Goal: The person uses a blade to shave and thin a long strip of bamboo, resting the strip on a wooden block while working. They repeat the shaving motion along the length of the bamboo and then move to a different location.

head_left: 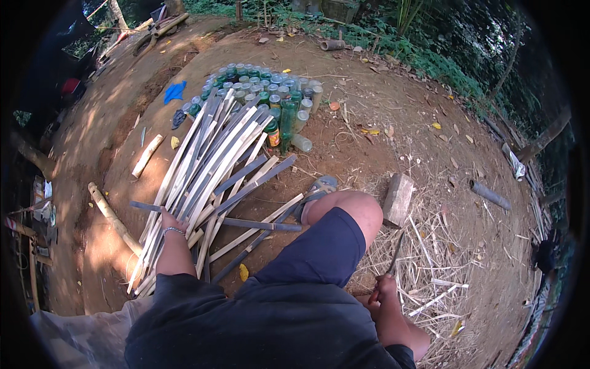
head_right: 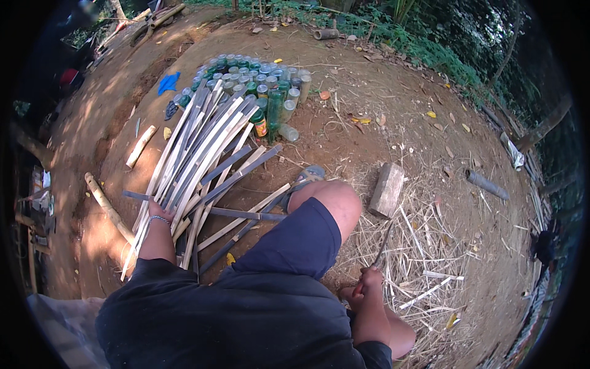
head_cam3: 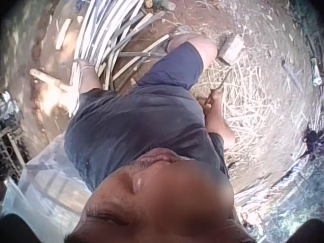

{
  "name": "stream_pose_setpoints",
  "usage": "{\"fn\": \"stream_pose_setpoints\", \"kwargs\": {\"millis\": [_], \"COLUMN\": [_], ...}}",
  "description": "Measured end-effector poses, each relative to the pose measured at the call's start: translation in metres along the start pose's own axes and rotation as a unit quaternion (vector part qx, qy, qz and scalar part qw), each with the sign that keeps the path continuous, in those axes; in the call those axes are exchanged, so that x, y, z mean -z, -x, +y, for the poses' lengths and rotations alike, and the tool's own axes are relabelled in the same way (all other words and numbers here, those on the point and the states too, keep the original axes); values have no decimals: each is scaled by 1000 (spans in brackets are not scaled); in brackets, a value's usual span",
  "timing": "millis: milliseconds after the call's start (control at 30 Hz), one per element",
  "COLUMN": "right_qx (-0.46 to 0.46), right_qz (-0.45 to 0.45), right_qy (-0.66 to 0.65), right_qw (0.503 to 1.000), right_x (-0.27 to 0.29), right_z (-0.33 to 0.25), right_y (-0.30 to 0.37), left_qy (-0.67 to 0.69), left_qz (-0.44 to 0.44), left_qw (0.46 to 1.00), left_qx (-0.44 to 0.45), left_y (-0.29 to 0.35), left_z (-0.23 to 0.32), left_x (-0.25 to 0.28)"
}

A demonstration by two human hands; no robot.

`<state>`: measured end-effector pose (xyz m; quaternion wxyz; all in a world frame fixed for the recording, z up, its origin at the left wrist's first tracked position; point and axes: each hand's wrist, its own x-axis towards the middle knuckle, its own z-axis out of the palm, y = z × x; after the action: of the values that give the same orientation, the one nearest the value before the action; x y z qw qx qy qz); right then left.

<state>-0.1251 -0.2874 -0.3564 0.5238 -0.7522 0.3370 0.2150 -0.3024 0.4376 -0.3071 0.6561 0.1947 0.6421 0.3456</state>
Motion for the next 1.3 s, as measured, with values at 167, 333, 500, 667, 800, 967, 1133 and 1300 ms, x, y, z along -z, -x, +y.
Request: {"fn": "stream_pose_setpoints", "kwargs": {"millis": [167, 333, 500, 667, 800, 967, 1133, 1300], "right_qx": [39, 106, 182, 194, 93, 39, 97, -25], "right_qz": [-23, 5, -12, 42, 80, 51, 194, 215], "right_qy": [-55, -110, -196, -355, -451, -594, -584, -585], "right_qw": [997, 988, 963, 914, 884, 802, 782, 781], "right_x": [-30, 47, 113, 142, 125, 148, 188, 192], "right_z": [-50, -111, -156, -138, -95, -115, -111, -115], "right_y": [34, 56, 119, 162, 121, 98, 89, 51], "left_qy": [-258, -386, -551, -532, -615, -576, -515, -558], "left_qz": [55, -332, -477, -526, -521, -548, -514, -431], "left_qw": [940, 782, 620, 663, 574, 526, 627, 642], "left_qx": [-216, -360, -290, -25, -143, -300, -279, -301], "left_y": [-16, 111, 215, 261, 324, 370, 330, 322], "left_z": [-26, -128, -161, -161, -141, -157, -173, -188], "left_x": [-28, -133, -156, -139, -107, -111, -120, -154]}}
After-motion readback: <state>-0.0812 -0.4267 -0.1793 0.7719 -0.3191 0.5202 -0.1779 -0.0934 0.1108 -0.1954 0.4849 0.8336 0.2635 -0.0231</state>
